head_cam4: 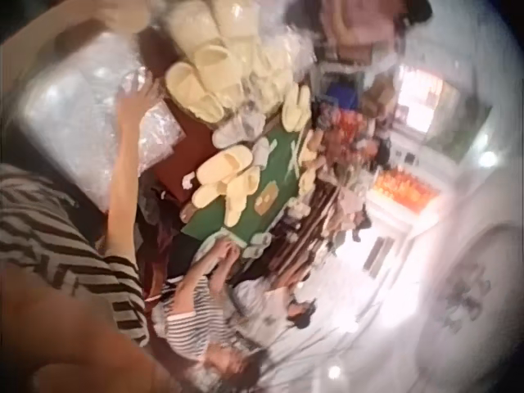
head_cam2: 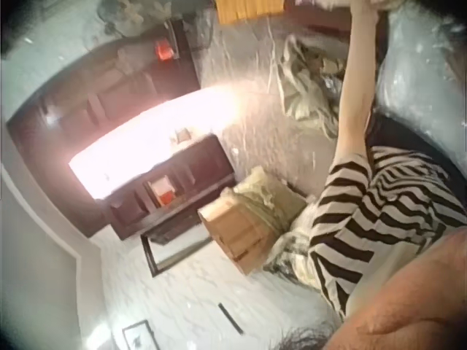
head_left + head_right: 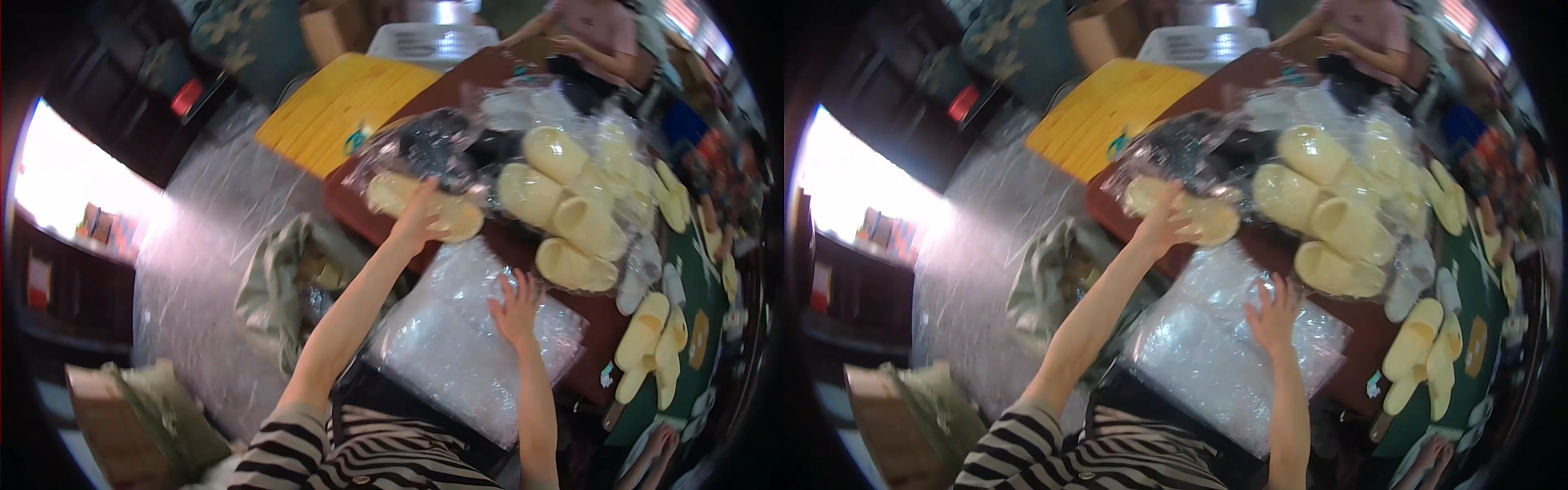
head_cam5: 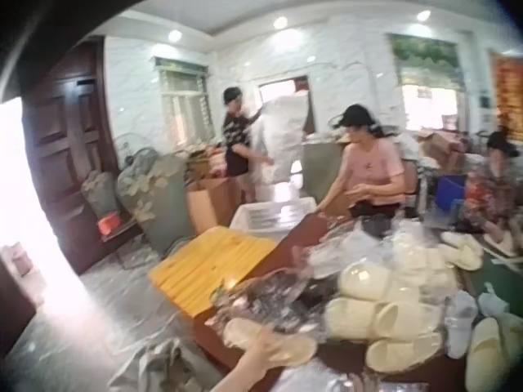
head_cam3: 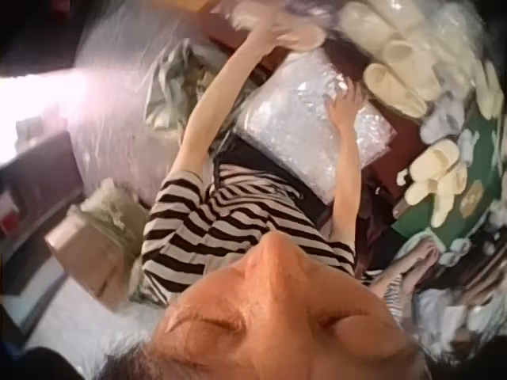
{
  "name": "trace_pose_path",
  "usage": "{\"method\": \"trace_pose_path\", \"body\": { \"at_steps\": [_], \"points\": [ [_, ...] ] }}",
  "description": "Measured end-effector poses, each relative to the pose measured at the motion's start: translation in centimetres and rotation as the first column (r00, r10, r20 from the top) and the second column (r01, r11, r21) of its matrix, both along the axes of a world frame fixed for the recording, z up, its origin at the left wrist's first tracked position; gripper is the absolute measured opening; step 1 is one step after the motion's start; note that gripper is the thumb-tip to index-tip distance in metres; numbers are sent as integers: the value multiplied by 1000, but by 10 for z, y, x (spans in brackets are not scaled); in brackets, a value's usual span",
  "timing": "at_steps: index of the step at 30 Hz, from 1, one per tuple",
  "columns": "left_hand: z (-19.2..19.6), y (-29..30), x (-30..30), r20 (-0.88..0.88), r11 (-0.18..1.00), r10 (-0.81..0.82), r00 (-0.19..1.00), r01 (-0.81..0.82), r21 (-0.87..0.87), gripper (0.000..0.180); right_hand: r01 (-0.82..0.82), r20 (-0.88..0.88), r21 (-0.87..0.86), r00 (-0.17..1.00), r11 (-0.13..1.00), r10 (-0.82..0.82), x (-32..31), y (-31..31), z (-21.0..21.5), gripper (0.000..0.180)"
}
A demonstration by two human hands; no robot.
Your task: The person packs pairs of slippers into plastic bags by hand, taking slippers from the table and inserting them into plastic sleeves.
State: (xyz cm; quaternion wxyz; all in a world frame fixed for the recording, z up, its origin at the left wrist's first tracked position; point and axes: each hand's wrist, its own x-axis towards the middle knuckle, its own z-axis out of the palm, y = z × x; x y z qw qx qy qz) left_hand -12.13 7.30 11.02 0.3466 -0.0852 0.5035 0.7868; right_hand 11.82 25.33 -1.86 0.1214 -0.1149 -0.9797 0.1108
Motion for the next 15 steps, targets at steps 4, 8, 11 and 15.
{"method": "trace_pose_path", "body": {
  "at_steps": [4, 8, 11, 15],
  "points": [
    [-1, -68, 35, -228, 996, -18, 974, -3, -91, 65, -17, 71, -15, 997, 1000, 18, -1, -1, -8, 60],
    [-70, -178, 63, -566, 865, -78, 821, -227, -448, 32, -34, 124, 110, 992, 993, 20, 0, 5, -8, 62],
    [-200, -293, 69, -39, 813, 91, 995, -97, -574, 28, -58, 153, 98, 987, 993, 43, -6, 3, -7, 64],
    [-308, -358, 89, 131, 308, -393, 910, 265, -914, 44, -74, 206, 102, 977, 992, 52, -7, 5, -7, 63]
  ]
}}
